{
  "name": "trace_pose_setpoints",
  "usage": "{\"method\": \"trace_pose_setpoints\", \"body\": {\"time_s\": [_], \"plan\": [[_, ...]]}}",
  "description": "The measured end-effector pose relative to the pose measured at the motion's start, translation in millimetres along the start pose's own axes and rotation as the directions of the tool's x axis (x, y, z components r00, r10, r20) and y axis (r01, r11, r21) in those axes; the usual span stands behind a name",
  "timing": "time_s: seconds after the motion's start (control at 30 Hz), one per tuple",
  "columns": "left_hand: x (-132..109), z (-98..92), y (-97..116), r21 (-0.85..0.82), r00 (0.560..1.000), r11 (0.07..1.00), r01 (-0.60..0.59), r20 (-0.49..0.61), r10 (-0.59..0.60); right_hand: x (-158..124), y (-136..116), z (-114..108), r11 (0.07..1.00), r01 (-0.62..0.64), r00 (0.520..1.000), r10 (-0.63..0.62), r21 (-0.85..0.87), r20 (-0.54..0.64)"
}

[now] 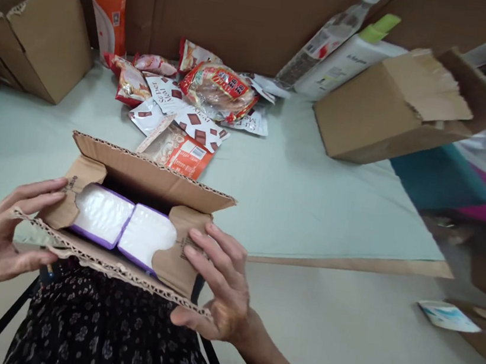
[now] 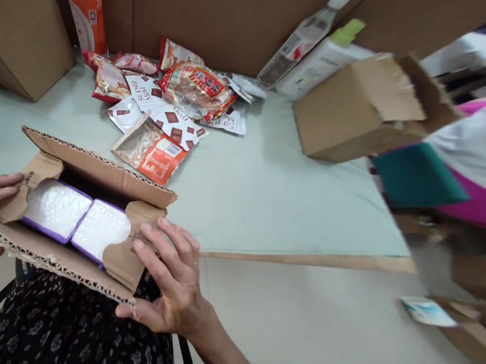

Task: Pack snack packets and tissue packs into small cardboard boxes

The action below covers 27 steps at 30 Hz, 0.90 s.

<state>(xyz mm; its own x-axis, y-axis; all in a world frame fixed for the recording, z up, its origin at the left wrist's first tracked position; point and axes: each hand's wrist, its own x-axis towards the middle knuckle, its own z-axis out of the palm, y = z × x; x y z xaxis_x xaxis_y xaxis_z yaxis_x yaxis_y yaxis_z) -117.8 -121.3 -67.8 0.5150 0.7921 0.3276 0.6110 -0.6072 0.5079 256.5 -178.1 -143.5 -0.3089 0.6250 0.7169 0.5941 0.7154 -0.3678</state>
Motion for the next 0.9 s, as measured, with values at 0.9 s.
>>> {"method": "trace_pose_setpoints", "body": {"time_s": [0.9], "plan": [[-3.2,-8.1,-49.4,0.183,0.979,0.983,-0.015,0.202,-0.023,21.0,16.0,10.6,0.997,0.074,0.99,-0.075,0.015,0.119]]}}
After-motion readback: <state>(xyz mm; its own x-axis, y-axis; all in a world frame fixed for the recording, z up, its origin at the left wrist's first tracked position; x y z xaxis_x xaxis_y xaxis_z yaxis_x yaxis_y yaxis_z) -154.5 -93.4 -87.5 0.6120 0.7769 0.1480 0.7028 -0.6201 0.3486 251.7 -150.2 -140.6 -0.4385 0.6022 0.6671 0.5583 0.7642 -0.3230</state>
